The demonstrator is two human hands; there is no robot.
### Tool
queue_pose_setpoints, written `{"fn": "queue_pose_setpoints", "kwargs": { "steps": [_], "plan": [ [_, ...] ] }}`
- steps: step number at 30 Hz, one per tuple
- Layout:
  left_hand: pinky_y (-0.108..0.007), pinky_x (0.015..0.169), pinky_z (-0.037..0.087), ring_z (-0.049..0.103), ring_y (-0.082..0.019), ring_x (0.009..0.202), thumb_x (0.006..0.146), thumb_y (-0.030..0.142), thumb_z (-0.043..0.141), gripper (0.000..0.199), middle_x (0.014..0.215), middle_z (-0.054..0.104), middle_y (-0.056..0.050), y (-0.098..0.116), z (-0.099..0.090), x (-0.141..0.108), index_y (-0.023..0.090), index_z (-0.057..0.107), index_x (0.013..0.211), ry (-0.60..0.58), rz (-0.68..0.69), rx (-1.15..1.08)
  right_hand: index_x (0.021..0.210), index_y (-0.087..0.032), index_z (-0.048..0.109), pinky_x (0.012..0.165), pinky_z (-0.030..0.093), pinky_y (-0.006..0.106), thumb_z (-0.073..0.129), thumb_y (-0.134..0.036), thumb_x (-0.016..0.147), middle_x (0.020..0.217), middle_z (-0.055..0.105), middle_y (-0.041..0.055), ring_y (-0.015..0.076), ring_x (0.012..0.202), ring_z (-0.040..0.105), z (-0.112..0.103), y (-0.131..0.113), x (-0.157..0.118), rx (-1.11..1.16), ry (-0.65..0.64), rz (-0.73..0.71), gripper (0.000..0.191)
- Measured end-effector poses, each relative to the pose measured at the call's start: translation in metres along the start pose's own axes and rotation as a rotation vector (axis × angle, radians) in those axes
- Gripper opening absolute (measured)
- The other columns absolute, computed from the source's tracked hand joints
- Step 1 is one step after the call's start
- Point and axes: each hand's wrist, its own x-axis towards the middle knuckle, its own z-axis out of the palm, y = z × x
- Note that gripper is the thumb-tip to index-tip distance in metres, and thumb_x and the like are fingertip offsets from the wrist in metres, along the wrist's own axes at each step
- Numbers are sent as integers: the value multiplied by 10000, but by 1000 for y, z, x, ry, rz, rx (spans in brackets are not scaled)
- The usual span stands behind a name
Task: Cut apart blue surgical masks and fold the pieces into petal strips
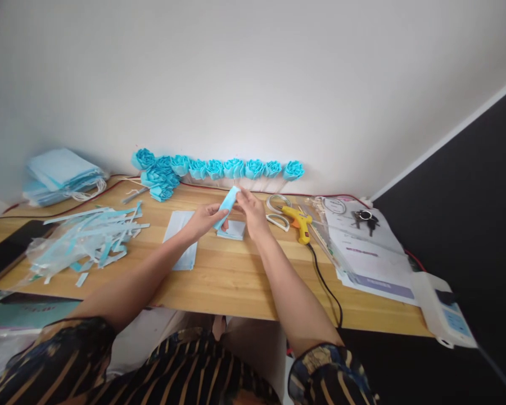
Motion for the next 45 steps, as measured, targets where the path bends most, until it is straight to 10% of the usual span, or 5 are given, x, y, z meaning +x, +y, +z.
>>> {"fn": "queue_pose_setpoints", "kwargs": {
  "steps": [8, 23, 34, 45],
  "plan": [
    [-224, 525, 427, 550, -109, 557, 782, 626, 599, 488, 687, 664, -28, -2, 1, 2, 138, 612, 762, 64, 18, -15, 765, -215, 733, 700, 485, 257, 778, -356, 658, 706, 682, -34, 122, 692, 588, 10, 6, -6, -149, 44, -108, 182],
    [-222, 546, 424, 595, -123, 575, 766, 500, 658, 365, 635, 699, -49, -5, 3, 2, 145, 623, 687, -17, -16, 49, 829, -247, 645, 687, 507, 245, 778, -461, 643, 786, 660, -40, 132, 783, 626, -19, 2, 13, 68, 330, -112, 313],
    [-237, 591, 446, 580, -112, 545, 768, 506, 672, 366, 568, 646, -8, -2, 1, 2, 163, 572, 691, 155, 36, -62, 881, -230, 712, 687, 534, 274, 818, -530, 619, 799, 711, -17, 150, 760, 643, 2, 7, -3, 2, -145, 93, 412],
    [-220, 511, 373, 513, -102, 505, 766, 534, 655, 385, 563, 650, -12, 1, 3, 0, 176, 561, 659, 20, 23, 70, 739, -209, 701, 694, 514, 281, 852, -453, 579, 710, 681, -27, 141, 724, 635, -19, -1, 13, 23, 157, -26, 329]
  ]
}}
